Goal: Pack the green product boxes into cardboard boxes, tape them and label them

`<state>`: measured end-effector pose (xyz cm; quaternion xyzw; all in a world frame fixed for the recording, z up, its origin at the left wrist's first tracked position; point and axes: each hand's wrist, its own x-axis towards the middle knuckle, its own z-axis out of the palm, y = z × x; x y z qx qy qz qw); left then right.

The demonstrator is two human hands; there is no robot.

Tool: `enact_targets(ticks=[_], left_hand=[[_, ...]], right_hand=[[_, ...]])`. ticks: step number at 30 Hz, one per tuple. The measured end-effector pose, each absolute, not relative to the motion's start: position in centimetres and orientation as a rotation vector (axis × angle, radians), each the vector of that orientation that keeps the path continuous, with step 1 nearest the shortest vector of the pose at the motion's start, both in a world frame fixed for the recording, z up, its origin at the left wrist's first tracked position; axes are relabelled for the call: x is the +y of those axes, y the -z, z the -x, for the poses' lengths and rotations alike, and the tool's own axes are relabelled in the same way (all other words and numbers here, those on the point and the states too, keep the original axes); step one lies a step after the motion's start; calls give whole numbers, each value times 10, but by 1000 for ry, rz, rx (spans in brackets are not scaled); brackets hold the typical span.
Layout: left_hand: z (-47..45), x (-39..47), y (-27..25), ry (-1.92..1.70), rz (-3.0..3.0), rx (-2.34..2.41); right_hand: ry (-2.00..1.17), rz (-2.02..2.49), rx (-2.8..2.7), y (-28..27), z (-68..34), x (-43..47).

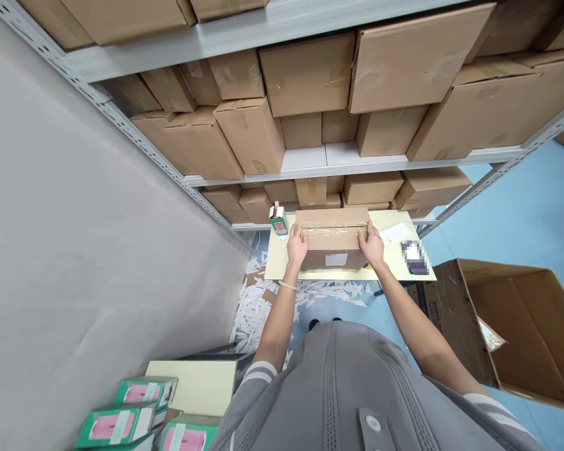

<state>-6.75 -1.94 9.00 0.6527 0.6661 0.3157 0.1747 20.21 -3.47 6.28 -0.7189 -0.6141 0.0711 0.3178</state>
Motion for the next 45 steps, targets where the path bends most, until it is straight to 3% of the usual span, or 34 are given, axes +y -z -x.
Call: enact_targets(ticks=[45], left_hand=[[71,-4,-84,-981,-1855,1789]], right_hand=[[-217,1819,-1586,-59,-198,-21]])
